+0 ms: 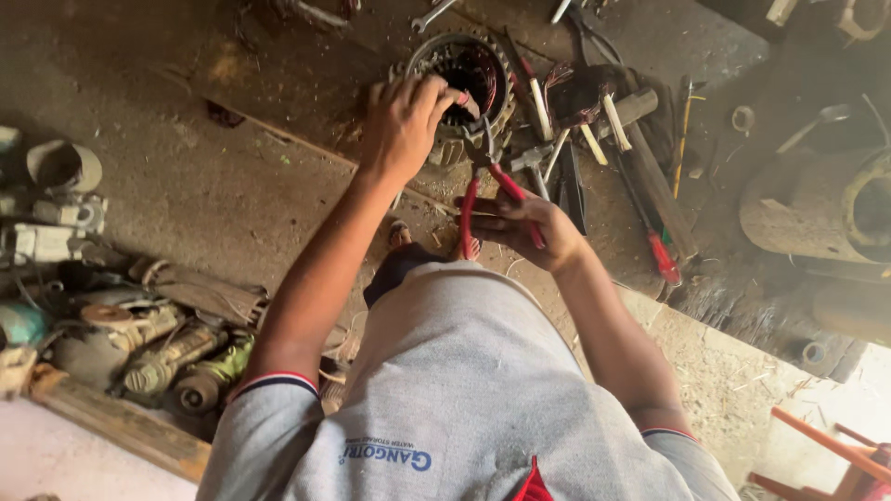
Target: The person uses pliers and a hammer to remove copper windings from a cylindrical motor stator. They repeatedly pull, cut, and tap the windings to extract them from the slots, placing the removed copper on the workbench.
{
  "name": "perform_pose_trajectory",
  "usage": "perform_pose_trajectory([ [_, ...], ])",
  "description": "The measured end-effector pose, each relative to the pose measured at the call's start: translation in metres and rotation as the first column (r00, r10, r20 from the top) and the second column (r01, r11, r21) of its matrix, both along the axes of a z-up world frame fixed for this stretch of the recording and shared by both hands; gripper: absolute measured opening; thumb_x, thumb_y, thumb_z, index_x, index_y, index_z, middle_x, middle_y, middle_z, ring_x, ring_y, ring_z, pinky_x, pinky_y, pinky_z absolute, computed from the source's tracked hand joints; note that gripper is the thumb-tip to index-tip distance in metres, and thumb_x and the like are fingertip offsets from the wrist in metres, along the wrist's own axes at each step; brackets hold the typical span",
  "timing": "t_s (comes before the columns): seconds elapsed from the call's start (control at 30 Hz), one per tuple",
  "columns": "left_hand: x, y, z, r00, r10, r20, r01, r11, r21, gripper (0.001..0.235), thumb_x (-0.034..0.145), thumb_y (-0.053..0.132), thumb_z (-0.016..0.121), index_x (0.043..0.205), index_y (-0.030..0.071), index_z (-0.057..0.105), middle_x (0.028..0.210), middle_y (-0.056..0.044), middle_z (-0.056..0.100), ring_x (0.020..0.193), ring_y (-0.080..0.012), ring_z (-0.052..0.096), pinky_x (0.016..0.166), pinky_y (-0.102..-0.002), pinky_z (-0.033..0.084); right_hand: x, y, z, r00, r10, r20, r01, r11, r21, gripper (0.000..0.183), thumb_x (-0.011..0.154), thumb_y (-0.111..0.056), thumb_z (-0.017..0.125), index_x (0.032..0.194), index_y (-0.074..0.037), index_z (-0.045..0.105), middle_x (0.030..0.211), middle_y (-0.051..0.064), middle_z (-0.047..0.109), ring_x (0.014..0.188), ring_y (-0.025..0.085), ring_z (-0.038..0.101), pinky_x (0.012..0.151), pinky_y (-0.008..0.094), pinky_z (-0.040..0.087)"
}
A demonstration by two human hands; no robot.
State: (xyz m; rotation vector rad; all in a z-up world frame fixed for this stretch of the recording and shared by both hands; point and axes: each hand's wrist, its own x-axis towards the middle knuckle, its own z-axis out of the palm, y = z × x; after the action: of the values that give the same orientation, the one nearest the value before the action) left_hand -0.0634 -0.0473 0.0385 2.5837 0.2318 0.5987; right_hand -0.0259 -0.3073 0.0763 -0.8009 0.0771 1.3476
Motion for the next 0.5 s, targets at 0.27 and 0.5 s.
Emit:
perform_pose_trajectory([
  [0.27,-0.013,0.005,-0.021,0.999,-0.005,0.05,0.002,0.999,0.054,0.029,0.108,0.034,0.055,0.105,0.006,0.06,0.104,-0.011,0.069,0.098,-0.0301,0.064,0.086,-0.046,0.048,-0.016,0.023,-0.027,0.883,-0.103,-0.459,0.192,0.97,0.15,0.047,0.097,-0.017,0.061,0.136,0.004,0.05,0.101,0.011,0.056,0.079,0.018,0.053,0.066,0.03,0.046],
  [0.5,-0.02,0.014,-0.037,0.978,-0.057,0.2,0.109,0.96,-0.259,0.017,0.111,0.018,0.055,0.117,0.002,0.055,0.14,-0.015,0.059,0.129,-0.0351,0.057,0.109,-0.047,0.046,-0.036,0.043,-0.081,0.969,-0.205,0.139,0.239,0.925,-0.296,0.02,0.095,-0.011,0.055,0.111,-0.002,0.045,0.075,0.006,0.054,0.057,0.016,0.049,0.045,0.031,0.038],
])
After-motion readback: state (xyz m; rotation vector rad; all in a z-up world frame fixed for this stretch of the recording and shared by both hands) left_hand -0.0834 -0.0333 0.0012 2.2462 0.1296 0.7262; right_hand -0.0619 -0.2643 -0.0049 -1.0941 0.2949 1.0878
